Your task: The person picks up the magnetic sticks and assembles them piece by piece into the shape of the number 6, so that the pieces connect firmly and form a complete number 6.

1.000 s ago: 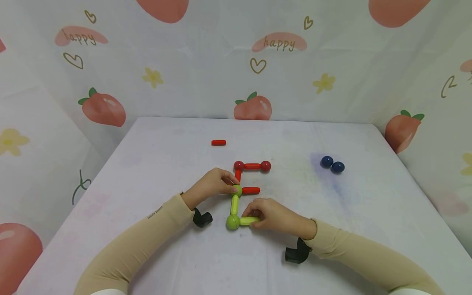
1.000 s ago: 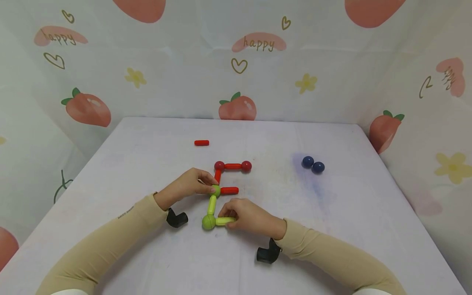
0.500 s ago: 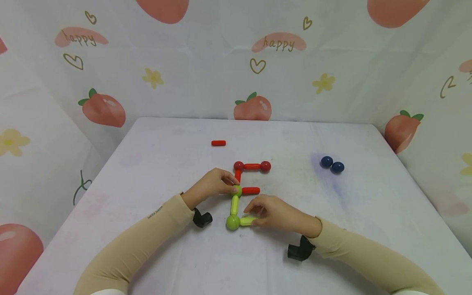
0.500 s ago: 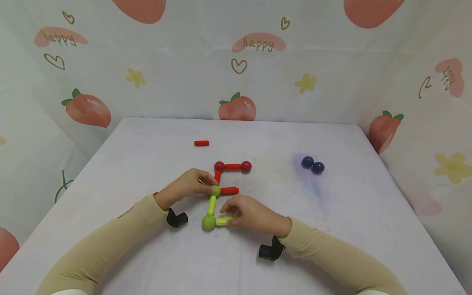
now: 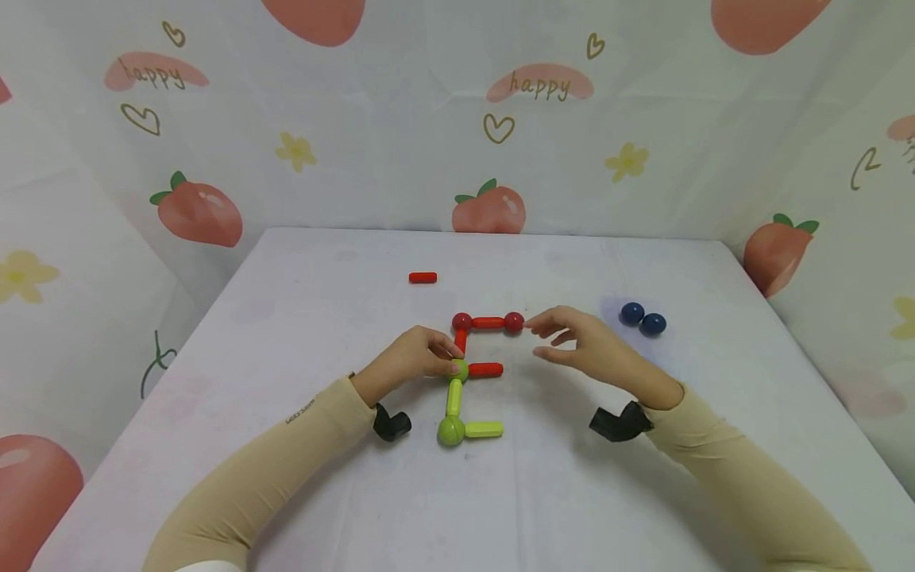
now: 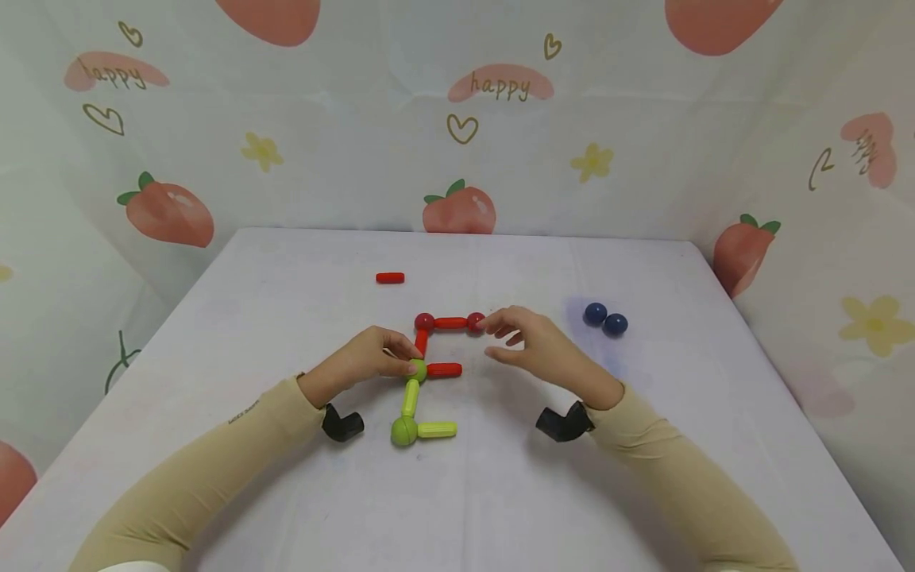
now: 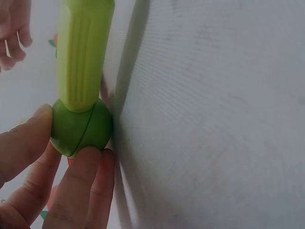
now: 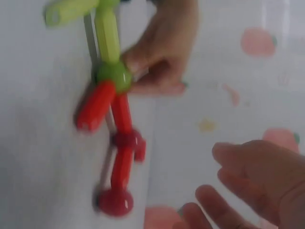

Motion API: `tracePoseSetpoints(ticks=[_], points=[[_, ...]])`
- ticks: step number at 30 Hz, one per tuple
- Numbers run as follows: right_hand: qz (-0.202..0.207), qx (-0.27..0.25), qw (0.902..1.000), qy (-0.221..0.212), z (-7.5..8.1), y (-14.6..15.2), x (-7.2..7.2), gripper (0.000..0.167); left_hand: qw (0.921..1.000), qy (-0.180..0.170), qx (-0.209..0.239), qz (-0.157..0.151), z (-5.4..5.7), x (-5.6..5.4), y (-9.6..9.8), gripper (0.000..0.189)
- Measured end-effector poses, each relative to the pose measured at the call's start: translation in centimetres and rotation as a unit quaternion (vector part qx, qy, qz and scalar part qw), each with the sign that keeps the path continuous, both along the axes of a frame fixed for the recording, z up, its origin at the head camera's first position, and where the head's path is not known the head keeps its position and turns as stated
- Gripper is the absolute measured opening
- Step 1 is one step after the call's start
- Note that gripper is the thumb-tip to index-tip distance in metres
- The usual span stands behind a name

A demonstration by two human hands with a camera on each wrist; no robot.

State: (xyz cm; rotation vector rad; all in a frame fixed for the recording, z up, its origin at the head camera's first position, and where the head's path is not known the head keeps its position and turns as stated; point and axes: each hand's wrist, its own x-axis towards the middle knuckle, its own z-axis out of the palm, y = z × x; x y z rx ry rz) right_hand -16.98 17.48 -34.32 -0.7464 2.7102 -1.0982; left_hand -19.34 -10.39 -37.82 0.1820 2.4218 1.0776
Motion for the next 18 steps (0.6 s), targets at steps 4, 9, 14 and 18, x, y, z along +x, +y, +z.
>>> tracePoseSetpoints(ticks=[4,9,14,18], points=[[-0.033,-0.003,0.9994,0.006,0.1,2.1,-1.5,0.039,1.0,-0.002,0.007,0.001,-0.1,0.0,-0.1,0.018],[-0.065,-0.013,0.9973,0.032,0.1,4.8,-2.7,0.041,1.0,-0.003,0.009,0.001,-0.1,-0.1,-0.1,0.019],[-0.111,-0.014,0.9923,0.054,-0.5,7.3,-3.4,0.043,1.0,-0.003,0.007,0.002,-0.1,-0.1,-0.1,0.019],[-0.154,-0.014,0.9868,0.047,-1.1,9.2,-3.9,0.048,1.0,-0.003,0.005,0.004,-0.1,-0.1,0.0,0.018]])
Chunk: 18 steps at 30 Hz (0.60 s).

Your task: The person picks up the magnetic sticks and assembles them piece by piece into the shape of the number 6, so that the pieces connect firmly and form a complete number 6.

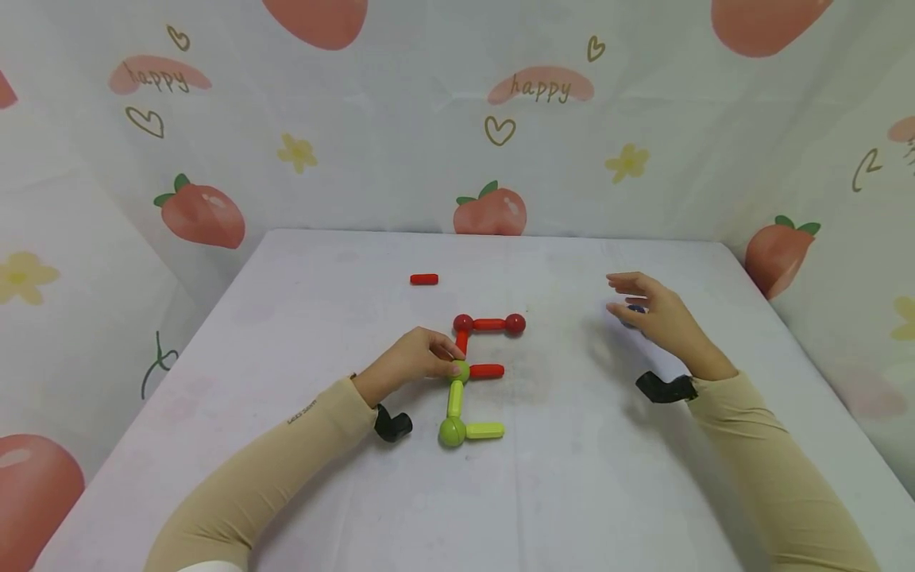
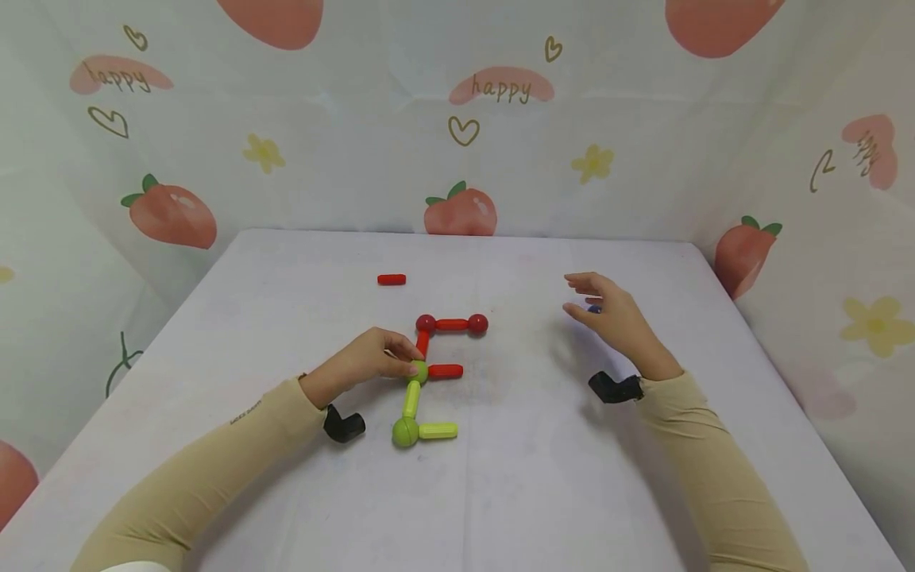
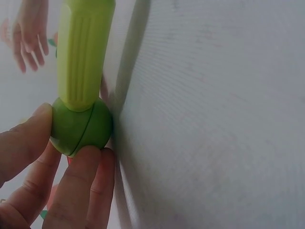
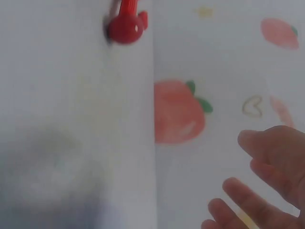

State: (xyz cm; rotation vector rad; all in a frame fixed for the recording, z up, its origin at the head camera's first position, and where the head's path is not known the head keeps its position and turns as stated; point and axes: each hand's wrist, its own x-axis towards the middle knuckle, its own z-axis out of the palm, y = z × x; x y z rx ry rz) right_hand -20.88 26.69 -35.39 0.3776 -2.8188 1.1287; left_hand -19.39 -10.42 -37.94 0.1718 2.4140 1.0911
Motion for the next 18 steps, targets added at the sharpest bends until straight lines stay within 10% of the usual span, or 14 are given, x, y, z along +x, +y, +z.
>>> tracePoseSetpoints(ticks=[18], points=[[-0.046,0.072,0.9888,-0.122,-3.3,6.9,-0.7,0.059,0.9999,-0.007,-0.007,0.006,0.2,0.2,0.1,0.017]])
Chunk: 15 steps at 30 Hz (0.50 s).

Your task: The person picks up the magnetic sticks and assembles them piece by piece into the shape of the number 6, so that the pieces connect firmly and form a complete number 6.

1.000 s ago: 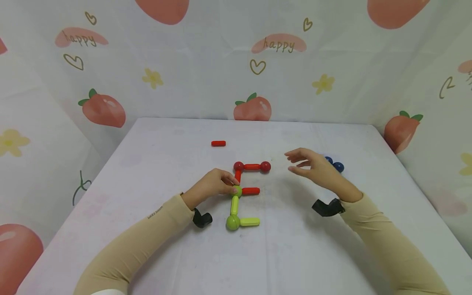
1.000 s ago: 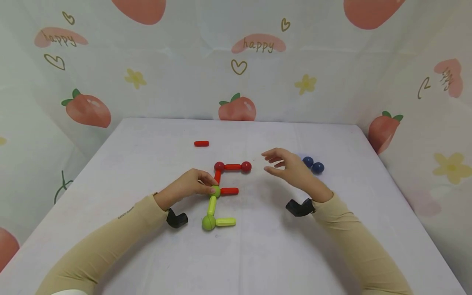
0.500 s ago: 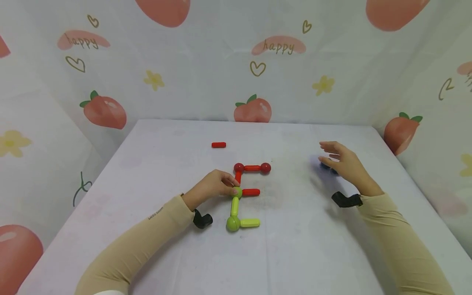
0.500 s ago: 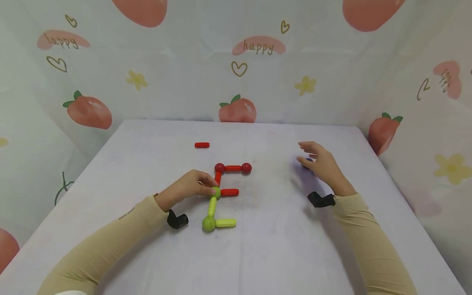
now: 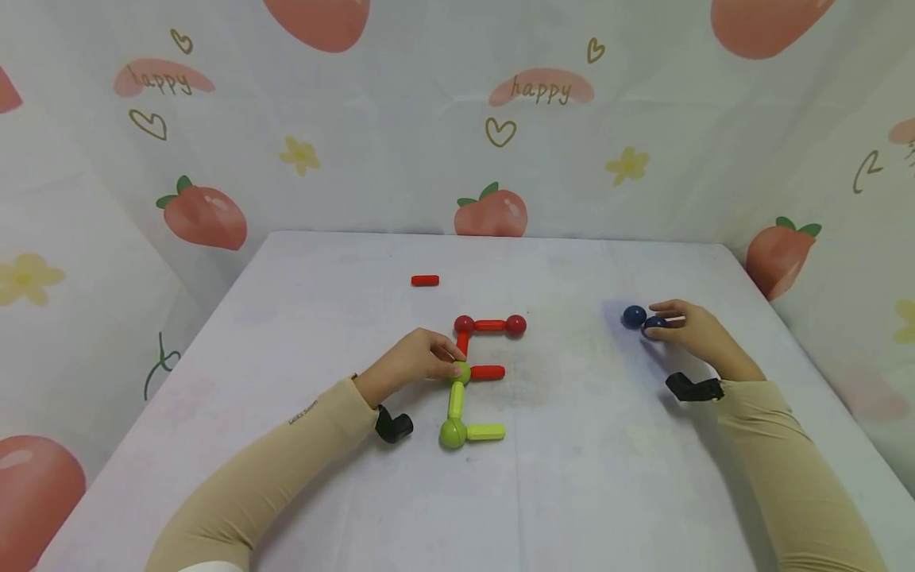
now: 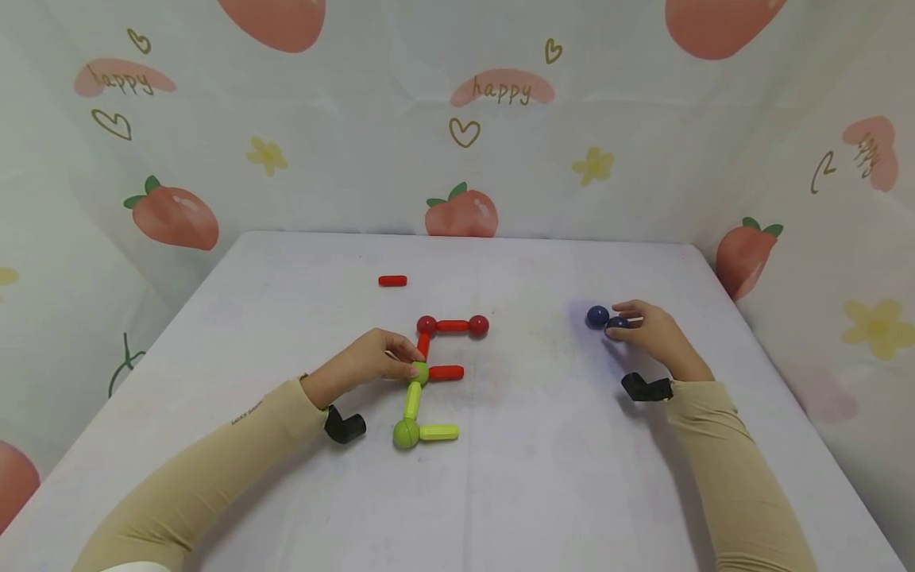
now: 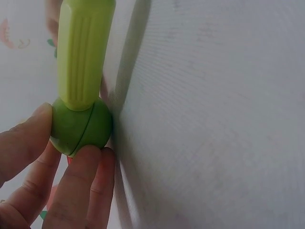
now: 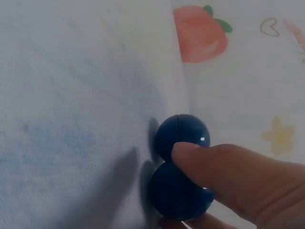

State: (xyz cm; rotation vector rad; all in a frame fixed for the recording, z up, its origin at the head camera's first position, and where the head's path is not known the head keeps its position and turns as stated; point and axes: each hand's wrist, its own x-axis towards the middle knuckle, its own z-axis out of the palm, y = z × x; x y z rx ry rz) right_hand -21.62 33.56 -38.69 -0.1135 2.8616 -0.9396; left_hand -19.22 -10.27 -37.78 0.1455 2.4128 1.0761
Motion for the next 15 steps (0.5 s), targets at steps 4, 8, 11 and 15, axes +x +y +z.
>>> tracePoseSetpoints(ticks=[4,8,11,15], points=[[0.005,0.007,0.9998,-0.016,-0.14,0.35,-0.05,0.059,1.0,0.001,0.002,0.001,-0.03,-0.02,0.0,0.017],[0.014,0.02,0.9991,-0.035,0.2,0.33,0.01,0.061,1.0,0.004,0.007,-0.002,-0.06,-0.03,-0.03,0.018],[0.017,0.033,0.9986,-0.038,0.53,0.2,0.09,0.06,0.9999,0.002,0.013,-0.002,-0.06,-0.04,-0.07,0.018],[0.012,0.042,0.998,-0.045,0.82,0.21,0.15,0.06,0.9999,0.004,0.014,-0.005,-0.14,-0.1,-0.1,0.018]])
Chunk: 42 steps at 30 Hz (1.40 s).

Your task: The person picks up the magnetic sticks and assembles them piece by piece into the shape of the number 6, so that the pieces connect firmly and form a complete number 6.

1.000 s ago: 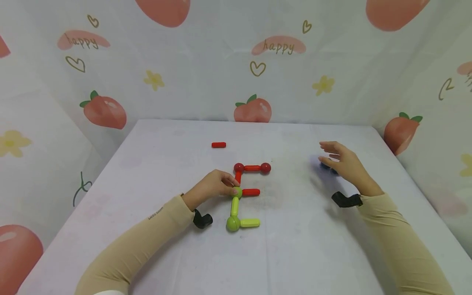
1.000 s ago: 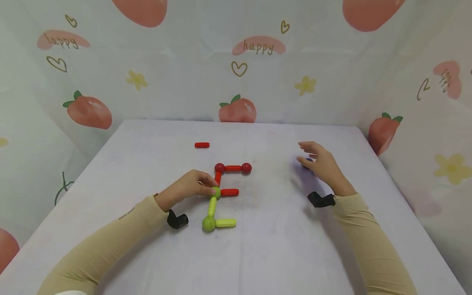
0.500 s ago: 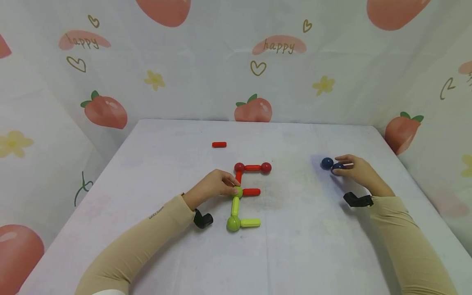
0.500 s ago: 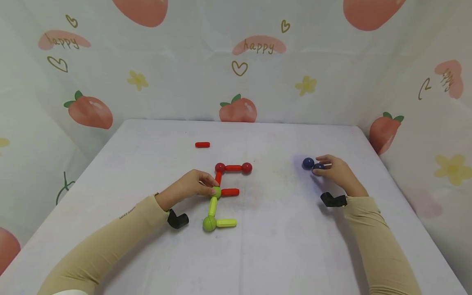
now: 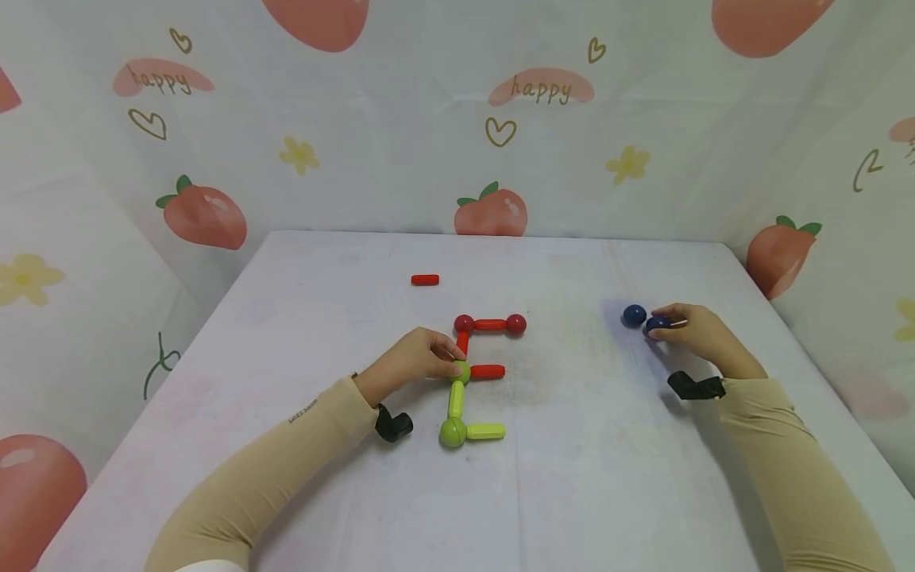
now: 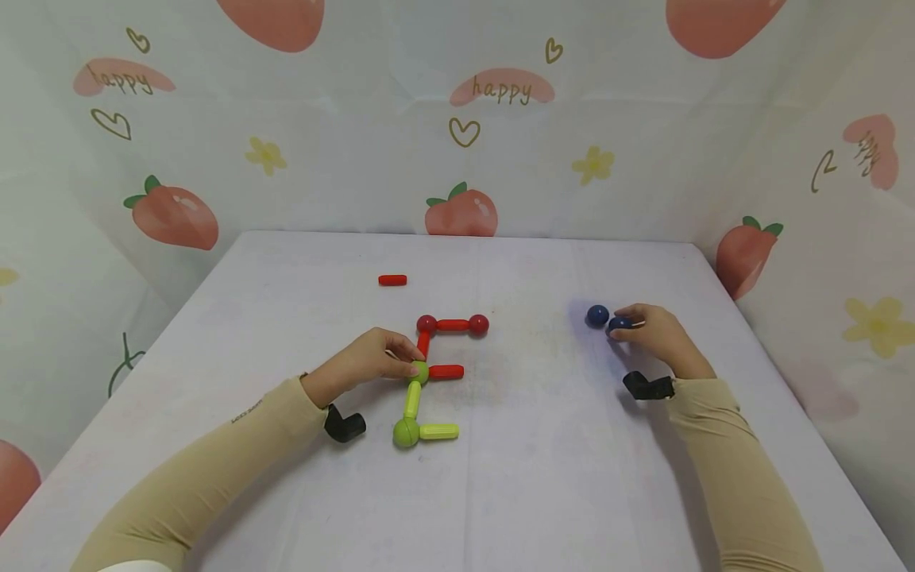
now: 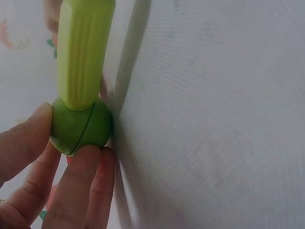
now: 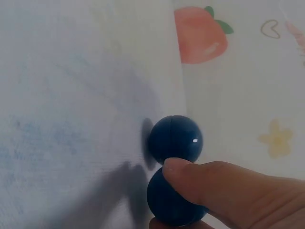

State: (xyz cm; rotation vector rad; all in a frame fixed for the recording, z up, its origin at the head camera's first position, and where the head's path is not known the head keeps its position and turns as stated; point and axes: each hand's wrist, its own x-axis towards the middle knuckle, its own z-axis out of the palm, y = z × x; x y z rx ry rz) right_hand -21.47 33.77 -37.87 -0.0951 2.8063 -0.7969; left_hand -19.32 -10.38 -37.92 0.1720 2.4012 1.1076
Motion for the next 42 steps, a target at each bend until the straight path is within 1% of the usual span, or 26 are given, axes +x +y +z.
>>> tracePoseSetpoints(ticks=[5,12,17,22,28,34,37,42], points=[[-0.016,-0.009,0.9998,0.001,0.6,-0.4,0.3,0.062,1.0,0.001,-0.004,-0.001,-0.1,-0.1,0.0,0.018],[-0.022,-0.027,0.999,0.027,2.2,-2.1,0.6,0.061,1.0,-0.001,-0.001,0.002,-0.2,-0.1,0.0,0.018],[-0.025,-0.04,0.9974,0.055,3.2,-3.7,1.0,0.059,1.0,0.002,-0.001,0.001,-0.2,-0.1,0.0,0.018],[-0.025,-0.054,0.9945,0.086,3.8,-5.5,1.7,0.055,1.0,0.006,0.001,0.002,-0.3,-0.1,0.0,0.018],[-0.012,-0.071,0.9919,0.105,4.1,-7.6,2.5,0.053,1.0,-0.004,0.002,0.005,-0.1,-0.1,0.1,0.019],[0.006,-0.083,0.9888,0.124,4.1,-9.4,3.0,0.047,0.9999,-0.01,0.008,0.0,-0.1,-0.1,0.0,0.02],[0.018,-0.091,0.9882,0.122,4.0,-10.3,3.2,0.046,0.9999,-0.015,0.008,-0.002,-0.1,-0.2,-0.1,0.019],[0.04,-0.11,0.9878,0.103,3.7,-11.7,3.5,0.043,0.9997,-0.024,0.007,-0.003,0.0,-0.3,-0.1,0.02]])
